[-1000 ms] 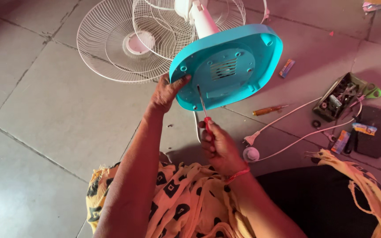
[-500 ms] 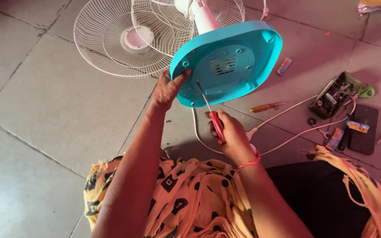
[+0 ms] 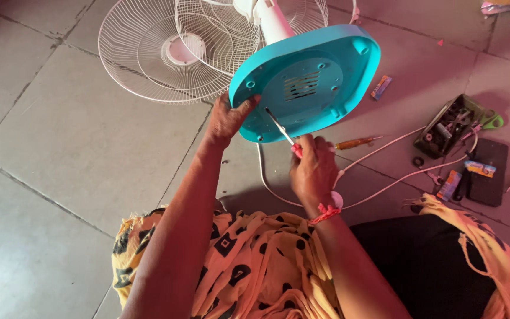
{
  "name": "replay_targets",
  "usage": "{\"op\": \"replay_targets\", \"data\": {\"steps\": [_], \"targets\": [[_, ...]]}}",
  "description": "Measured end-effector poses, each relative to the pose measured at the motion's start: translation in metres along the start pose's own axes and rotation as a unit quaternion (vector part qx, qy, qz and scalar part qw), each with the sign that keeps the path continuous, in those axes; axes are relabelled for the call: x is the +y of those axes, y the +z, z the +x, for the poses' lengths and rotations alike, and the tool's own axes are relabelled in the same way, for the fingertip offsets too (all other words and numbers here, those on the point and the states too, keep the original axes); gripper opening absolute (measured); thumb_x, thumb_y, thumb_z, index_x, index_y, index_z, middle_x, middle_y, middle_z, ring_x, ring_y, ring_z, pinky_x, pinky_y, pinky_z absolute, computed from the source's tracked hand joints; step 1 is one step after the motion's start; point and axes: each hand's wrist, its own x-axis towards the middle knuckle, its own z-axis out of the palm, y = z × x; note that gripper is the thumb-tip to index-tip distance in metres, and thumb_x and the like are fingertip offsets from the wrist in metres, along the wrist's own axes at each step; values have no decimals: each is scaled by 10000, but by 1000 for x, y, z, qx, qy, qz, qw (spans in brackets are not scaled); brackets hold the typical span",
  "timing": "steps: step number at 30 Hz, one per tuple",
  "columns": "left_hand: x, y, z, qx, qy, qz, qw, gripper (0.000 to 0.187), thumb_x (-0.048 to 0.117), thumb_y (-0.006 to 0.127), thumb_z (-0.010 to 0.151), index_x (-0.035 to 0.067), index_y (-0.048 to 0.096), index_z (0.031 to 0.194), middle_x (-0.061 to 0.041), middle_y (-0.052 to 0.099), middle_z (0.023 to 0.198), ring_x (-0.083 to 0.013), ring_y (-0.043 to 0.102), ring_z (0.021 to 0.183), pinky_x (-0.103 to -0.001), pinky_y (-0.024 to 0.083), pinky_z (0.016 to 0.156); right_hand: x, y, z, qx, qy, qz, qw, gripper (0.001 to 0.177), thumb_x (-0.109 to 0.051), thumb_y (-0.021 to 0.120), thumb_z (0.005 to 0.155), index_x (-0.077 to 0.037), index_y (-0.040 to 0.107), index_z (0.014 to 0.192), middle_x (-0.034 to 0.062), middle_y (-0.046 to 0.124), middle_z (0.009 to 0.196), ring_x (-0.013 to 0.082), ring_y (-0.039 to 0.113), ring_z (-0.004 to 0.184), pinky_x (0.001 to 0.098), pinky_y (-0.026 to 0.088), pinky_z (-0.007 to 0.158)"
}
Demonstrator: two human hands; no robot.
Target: The person uses a screwdriver to tighten screws on the back of a teal fan base. The person repeatedly adjusts the fan base and continues to tighten the screws.
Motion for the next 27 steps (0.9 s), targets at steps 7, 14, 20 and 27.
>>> {"op": "replay_targets", "data": {"steps": [7,14,20,27], "targets": [[17,10,-50,35,-257,302,917,601,575,722,923,-16,756,815,-135,695,677,-197,660,579,-368,522,632,4,0,6,-27,3,135,990,317,-11,745,782,-25,594,1061,168,697,1022,397,665,967,495,522,836],[-19,57,-48,24,-156,4,987,357,300,673,948,-22,689,794,-72,654,628,-135,617,494,-295,483,442,-3,5,-8,-62,69,269,959,325,-106,817,790,-43,637,1053,112,690,919,281,639,813,405,510,671],[-11,51,-45,17,-184,-51,981,301,259,650,956,2,680,802,-55,661,657,-143,632,533,-308,528,477,-1,7,-33,-233,426,773,408,434,-435,544,955,-50,667,1114,9,595,713,90,502,551,215,350,403],[40,-25,-21,75,19,107,991,518,445,787,918,52,614,1208,-68,694,1103,-209,672,1036,-379,540,906,1,17,-34,-229,384,832,328,250,-321,555,1026,-83,584,1098,-25,538,764,55,425,568,204,298,423]]}}
